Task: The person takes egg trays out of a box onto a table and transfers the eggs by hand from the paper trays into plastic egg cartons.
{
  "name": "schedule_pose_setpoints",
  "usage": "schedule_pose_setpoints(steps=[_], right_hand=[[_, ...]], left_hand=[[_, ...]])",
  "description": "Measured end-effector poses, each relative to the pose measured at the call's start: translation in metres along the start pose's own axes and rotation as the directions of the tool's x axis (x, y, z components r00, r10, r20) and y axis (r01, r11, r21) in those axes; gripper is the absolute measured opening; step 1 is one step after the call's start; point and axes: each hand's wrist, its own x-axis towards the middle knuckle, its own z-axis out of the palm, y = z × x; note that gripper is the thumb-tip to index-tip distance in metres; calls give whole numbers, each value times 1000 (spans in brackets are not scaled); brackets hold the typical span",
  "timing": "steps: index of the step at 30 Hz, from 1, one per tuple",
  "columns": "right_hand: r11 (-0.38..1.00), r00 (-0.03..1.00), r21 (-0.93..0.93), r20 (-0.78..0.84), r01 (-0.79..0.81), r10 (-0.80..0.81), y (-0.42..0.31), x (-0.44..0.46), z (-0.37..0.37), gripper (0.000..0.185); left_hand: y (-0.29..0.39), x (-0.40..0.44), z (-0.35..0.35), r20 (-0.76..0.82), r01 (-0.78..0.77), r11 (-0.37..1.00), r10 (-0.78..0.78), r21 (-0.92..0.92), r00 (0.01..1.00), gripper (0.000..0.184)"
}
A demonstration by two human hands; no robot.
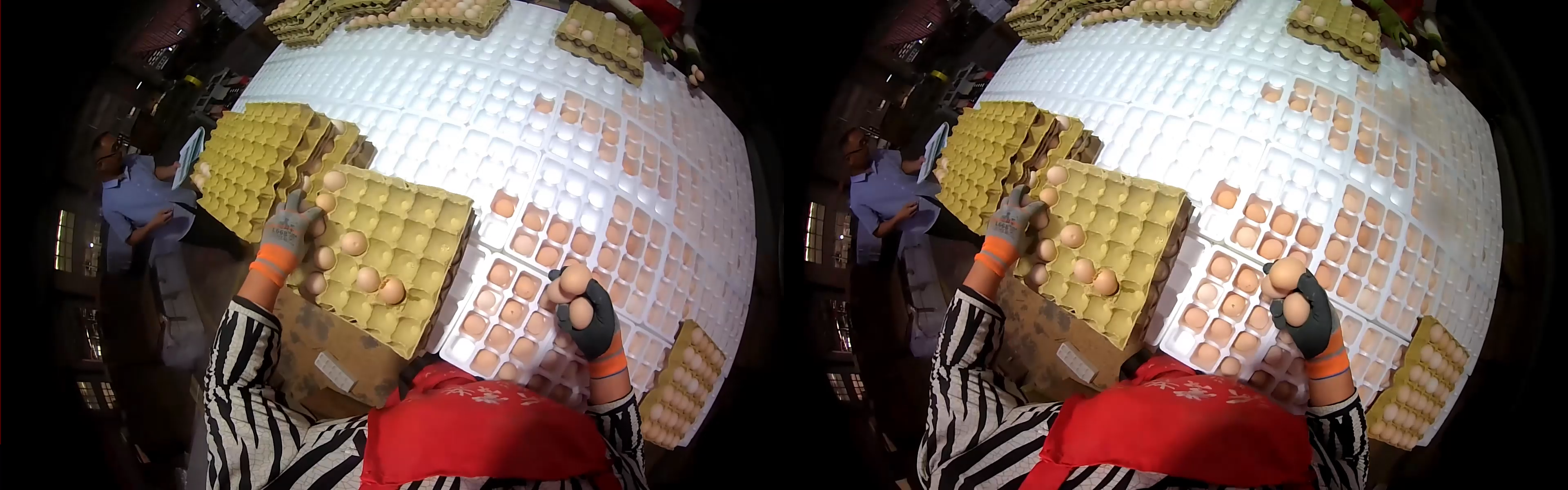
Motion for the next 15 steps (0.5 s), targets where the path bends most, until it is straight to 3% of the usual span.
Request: schedule_pose_setpoints(steps=[6,7,8,9,10,12,14,15], right_hand=[[999,999,-45,-24,25,-26,10,-2,9,41],[999,1000,-29,-3,20,-20,12,-1,10,38],[1000,1000,4,18,11,-11,16,0,11,35],[998,1000,63,19,-14,13,22,0,11,34],[972,986,176,-30,-154,162,43,-2,6,42],[989,998,149,-61,-20,29,43,-8,14,46],[951,992,284,20,-126,126,9,-12,23,47],[973,1000,231,10,17,-20,23,-13,21,46]], left_hand=[[13,7,5,-28,-12,991,16,133,999,51],[16,7,3,-20,0,992,2,127,1000,45],[9,6,13,-101,-31,986,48,164,994,29],[9,6,12,-163,-73,995,84,72,983,31],[8,4,10,-216,-118,993,115,-2,970,32],[18,4,-8,-47,22,999,-25,-45,999,41],[-3,9,20,-51,99,994,-97,37,994,56],[5,12,6,90,177,983,-181,45,979,57]])
